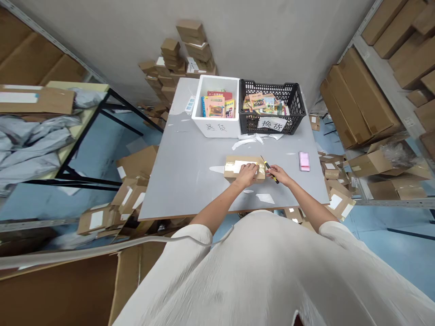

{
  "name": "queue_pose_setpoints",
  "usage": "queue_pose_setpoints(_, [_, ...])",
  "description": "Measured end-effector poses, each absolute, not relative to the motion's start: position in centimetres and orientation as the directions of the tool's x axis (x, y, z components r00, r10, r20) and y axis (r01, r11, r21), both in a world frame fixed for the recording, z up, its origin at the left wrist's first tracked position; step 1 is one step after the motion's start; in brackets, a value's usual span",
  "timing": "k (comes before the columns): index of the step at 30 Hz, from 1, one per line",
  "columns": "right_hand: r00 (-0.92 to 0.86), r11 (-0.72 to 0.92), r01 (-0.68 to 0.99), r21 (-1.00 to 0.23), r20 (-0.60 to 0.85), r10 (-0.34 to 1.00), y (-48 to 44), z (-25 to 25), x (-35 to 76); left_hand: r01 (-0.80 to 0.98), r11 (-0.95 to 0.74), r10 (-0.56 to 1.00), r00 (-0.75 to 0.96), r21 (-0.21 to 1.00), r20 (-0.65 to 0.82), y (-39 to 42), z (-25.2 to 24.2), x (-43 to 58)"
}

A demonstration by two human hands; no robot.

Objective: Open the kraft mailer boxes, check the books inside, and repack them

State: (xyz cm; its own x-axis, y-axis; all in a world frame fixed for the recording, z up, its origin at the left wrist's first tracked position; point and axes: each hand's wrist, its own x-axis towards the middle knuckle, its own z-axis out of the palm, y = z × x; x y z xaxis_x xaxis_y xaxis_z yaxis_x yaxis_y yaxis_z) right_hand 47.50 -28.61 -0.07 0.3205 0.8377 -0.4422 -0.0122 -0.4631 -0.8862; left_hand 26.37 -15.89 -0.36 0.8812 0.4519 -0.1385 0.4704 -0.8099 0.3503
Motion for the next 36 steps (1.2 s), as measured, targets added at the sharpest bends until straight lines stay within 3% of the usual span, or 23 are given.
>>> queue_pose_setpoints(6, [0.391, -0.518, 0.144, -0.843, -0.432, 0.813, -30.1, 0.6, 50.3, 0.513, -0.792, 0.492, 0.857, 0.330, -0.151, -16.2, -0.5, 27.0])
queue_pose_setpoints(11, [0.334, -0.492, 0.215, -0.844, -0.410, 0.849, -31.5, 1.1, 52.2, 0.559, -0.780, 0.507, 0.828, 0.280, -0.240, -16.0, -0.3, 28.5])
queue_pose_setpoints(17, [0.233, -0.427, 0.395, -0.813, -0.361, 0.903, -31.9, 1.6, 53.5, 0.529, -0.815, 0.489, 0.847, 0.238, -0.208, -15.8, -1.0, 28.7])
queue_pose_setpoints(20, [0.177, -0.341, 0.627, -0.701, -0.298, 0.938, -31.5, 1.9, 54.3, 0.517, -0.818, 0.482, 0.855, 0.251, -0.190, -15.9, -1.4, 28.4])
queue_pose_setpoints(23, [0.123, -0.253, 0.820, -0.514, -0.274, 0.954, -30.7, 2.4, 54.8, 0.514, -0.811, 0.484, 0.858, 0.280, -0.173, -15.9, -1.8, 28.1])
queue_pose_setpoints(26, [0.070, -0.178, 0.924, -0.340, -0.307, 0.949, -29.2, 3.1, 54.7, 0.513, -0.807, 0.486, 0.858, 0.291, -0.166, -15.9, -2.1, 28.0])
queue_pose_setpoints(29, [0.029, -0.112, 0.962, -0.248, -0.317, 0.948, -27.5, 3.6, 54.2, 0.511, -0.810, 0.490, 0.859, 0.288, -0.144, -16.0, -2.3, 27.9])
queue_pose_setpoints(32, [0.019, -0.107, 0.962, -0.251, -0.328, 0.945, -26.4, 3.5, 53.9, 0.504, -0.816, 0.488, 0.863, 0.282, -0.131, -16.0, -2.4, 27.8])
queue_pose_setpoints(36, [0.031, -0.208, 0.877, -0.433, -0.382, 0.923, -26.9, 2.5, 54.1, 0.509, -0.810, 0.493, 0.860, 0.291, -0.134, -15.8, -2.5, 27.7])
